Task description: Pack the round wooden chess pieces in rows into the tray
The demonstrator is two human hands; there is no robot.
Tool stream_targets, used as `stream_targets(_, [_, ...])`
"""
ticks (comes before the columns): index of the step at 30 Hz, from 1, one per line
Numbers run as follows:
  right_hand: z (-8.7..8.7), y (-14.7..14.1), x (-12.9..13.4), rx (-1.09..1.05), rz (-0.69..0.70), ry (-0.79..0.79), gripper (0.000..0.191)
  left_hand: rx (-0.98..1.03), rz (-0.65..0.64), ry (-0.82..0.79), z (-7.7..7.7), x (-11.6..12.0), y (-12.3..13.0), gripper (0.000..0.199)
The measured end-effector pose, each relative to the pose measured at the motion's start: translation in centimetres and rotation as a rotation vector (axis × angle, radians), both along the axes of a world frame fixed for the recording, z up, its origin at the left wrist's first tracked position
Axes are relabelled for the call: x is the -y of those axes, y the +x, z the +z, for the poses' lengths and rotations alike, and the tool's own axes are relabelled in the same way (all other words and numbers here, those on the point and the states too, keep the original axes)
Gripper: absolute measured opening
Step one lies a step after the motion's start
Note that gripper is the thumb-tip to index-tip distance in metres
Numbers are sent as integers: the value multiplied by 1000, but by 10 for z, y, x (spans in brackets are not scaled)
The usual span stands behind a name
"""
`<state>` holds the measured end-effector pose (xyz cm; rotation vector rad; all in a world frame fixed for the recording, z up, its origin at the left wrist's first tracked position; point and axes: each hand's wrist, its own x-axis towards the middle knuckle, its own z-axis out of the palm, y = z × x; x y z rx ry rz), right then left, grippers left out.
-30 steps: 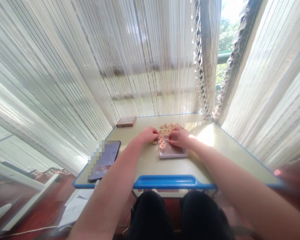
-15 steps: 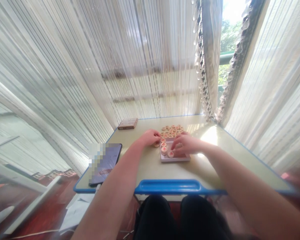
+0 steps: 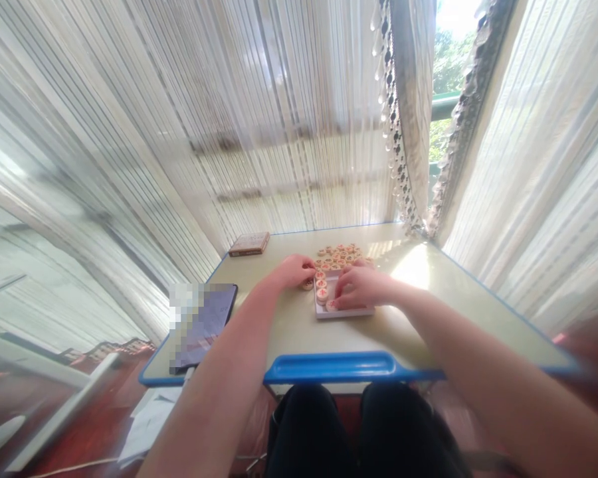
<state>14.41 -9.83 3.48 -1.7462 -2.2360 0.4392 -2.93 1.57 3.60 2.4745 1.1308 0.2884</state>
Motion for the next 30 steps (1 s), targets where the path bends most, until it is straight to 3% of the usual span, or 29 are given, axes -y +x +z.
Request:
stream_targets(16, [-1,4,-4,-105,90,-73,22,-53,-37,36,-2,-4,1,24])
stream_targets(30, [-5,-6,-1,25,33,12,19,-58,-28,10,0,-1,2,23])
